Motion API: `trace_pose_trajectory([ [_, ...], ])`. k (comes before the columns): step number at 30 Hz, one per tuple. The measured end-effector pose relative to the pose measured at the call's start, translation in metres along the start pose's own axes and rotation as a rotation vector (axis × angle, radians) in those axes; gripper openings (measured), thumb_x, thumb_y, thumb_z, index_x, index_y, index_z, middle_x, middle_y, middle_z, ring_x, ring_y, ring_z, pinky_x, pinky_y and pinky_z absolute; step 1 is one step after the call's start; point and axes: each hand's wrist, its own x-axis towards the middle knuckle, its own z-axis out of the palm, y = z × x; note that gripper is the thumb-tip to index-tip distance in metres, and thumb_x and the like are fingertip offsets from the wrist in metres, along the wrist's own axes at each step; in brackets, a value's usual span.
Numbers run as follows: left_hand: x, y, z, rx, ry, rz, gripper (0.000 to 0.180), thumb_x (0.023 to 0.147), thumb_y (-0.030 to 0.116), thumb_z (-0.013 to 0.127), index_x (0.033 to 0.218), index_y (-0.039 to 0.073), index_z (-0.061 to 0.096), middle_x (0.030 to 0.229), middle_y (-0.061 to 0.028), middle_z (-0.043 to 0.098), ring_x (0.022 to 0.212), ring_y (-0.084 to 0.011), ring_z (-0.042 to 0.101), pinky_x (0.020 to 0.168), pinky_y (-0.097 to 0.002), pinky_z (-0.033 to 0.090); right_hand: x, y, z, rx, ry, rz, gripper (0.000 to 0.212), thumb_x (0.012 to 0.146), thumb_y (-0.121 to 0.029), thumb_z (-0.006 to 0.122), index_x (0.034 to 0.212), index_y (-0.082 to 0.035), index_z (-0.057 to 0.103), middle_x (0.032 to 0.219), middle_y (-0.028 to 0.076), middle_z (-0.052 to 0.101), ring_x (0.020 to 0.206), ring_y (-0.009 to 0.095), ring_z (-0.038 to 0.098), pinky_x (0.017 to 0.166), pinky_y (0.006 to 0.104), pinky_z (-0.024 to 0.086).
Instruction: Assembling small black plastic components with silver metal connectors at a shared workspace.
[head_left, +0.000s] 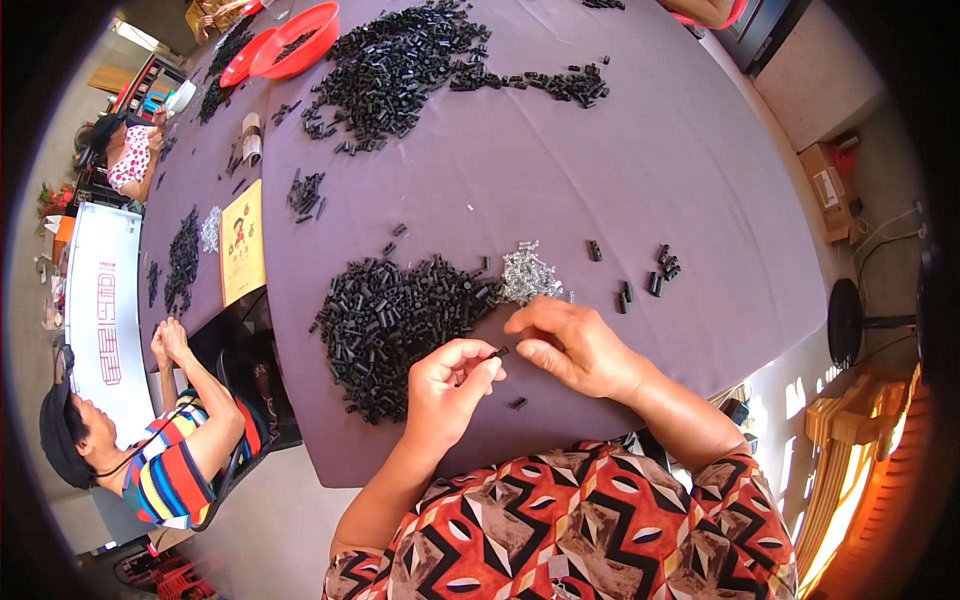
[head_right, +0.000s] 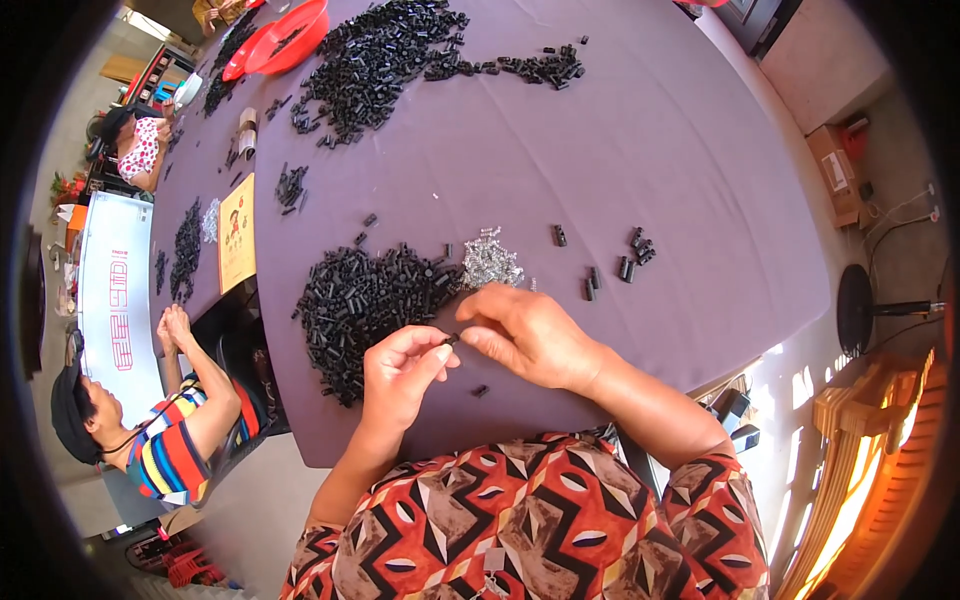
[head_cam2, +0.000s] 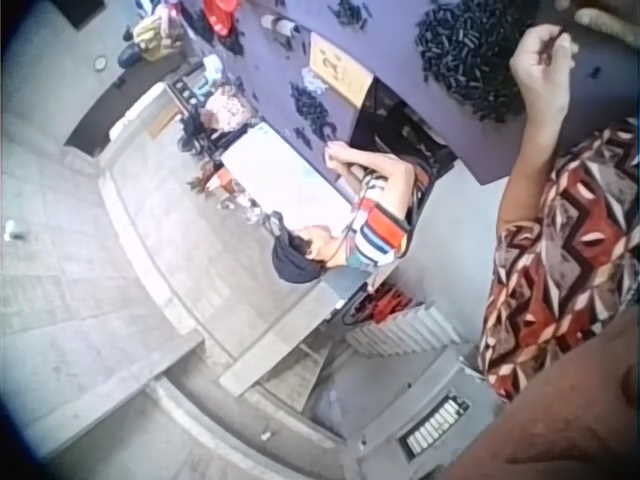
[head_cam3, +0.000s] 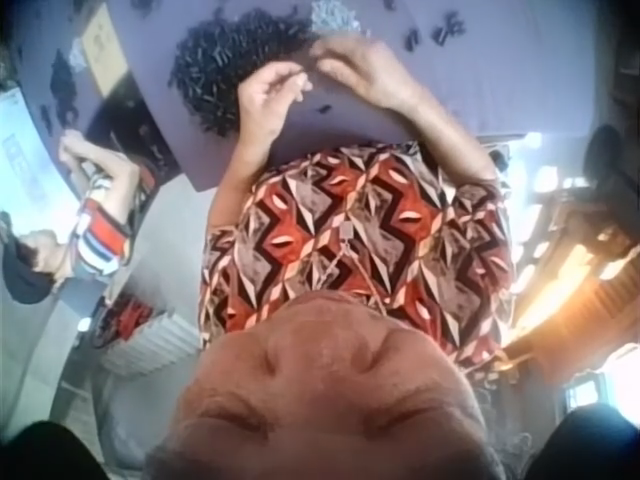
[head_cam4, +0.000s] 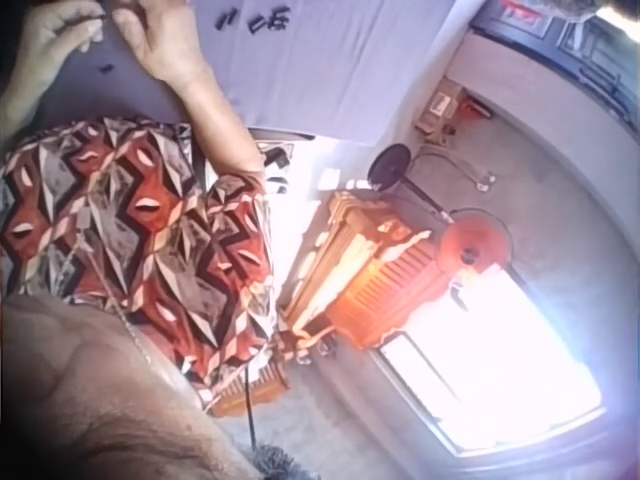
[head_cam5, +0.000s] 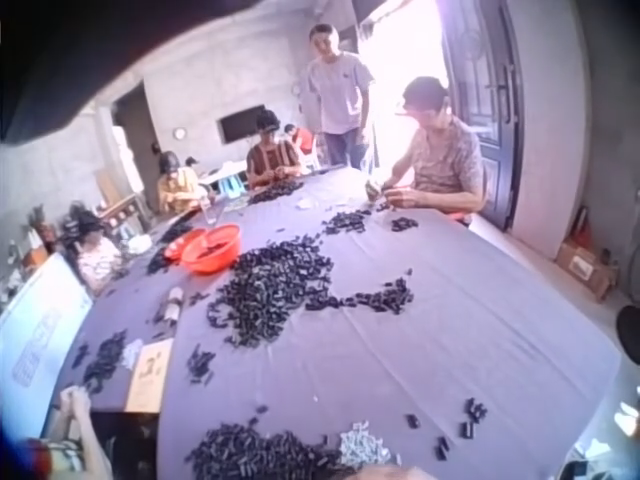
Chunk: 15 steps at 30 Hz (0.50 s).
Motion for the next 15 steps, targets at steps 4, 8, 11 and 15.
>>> trace_pose_trajectory([
  [4, -0.001, -0.001, 0.005, -0.048, -0.026, -0.004, 0.013, 0.096, 0.003, 0.069, 0.108, -0.002, 0.070, 0.092, -0.0045, 0.072, 0.078, -0.0077, 0.066, 0.069, -0.0221, 0.053, 0.000, -0.001, 0.007, -0.209, -0.070, -0.144, 0.017, 0.095, -0.019, 0.067, 0.102, -0.004, 0.062, 0.091, 0.015, 0.060, 0.084, 0.038, 0.060, 0.075, 0.0453, 0.052],
  [8, -0.003, -0.002, 0.006, -0.015, -0.053, 0.008, 0.014, 0.095, 0.004, 0.070, 0.107, -0.003, 0.069, 0.094, -0.0052, 0.073, 0.081, -0.0107, 0.069, 0.070, -0.0248, 0.055, -0.003, -0.001, 0.011, -0.285, -0.073, -0.187, 0.015, 0.093, -0.016, 0.067, 0.092, -0.005, 0.058, 0.083, 0.012, 0.059, 0.080, 0.036, 0.063, 0.068, 0.0464, 0.052],
  [11, -0.004, -0.001, 0.008, 0.279, -0.009, 0.183, 0.014, 0.093, 0.003, 0.071, 0.106, -0.002, 0.069, 0.093, -0.0082, 0.073, 0.080, -0.0158, 0.071, 0.070, -0.0277, 0.055, -0.005, 0.000, 0.016, -0.313, -0.047, -0.192, 0.015, 0.094, -0.015, 0.067, 0.089, -0.005, 0.057, 0.080, 0.012, 0.059, 0.077, 0.036, 0.063, 0.066, 0.0469, 0.051],
  [15, 0.001, -0.008, 0.011, 0.640, 0.090, 0.563, 0.012, 0.091, 0.003, 0.072, 0.103, -0.001, 0.069, 0.090, -0.0125, 0.072, 0.076, -0.0212, 0.071, 0.067, -0.0301, 0.055, -0.007, 0.002, 0.021, -0.309, -0.019, -0.156, 0.015, 0.095, -0.016, 0.065, 0.089, -0.004, 0.058, 0.079, 0.012, 0.059, 0.076, 0.036, 0.063, 0.065, 0.0468, 0.052],
])
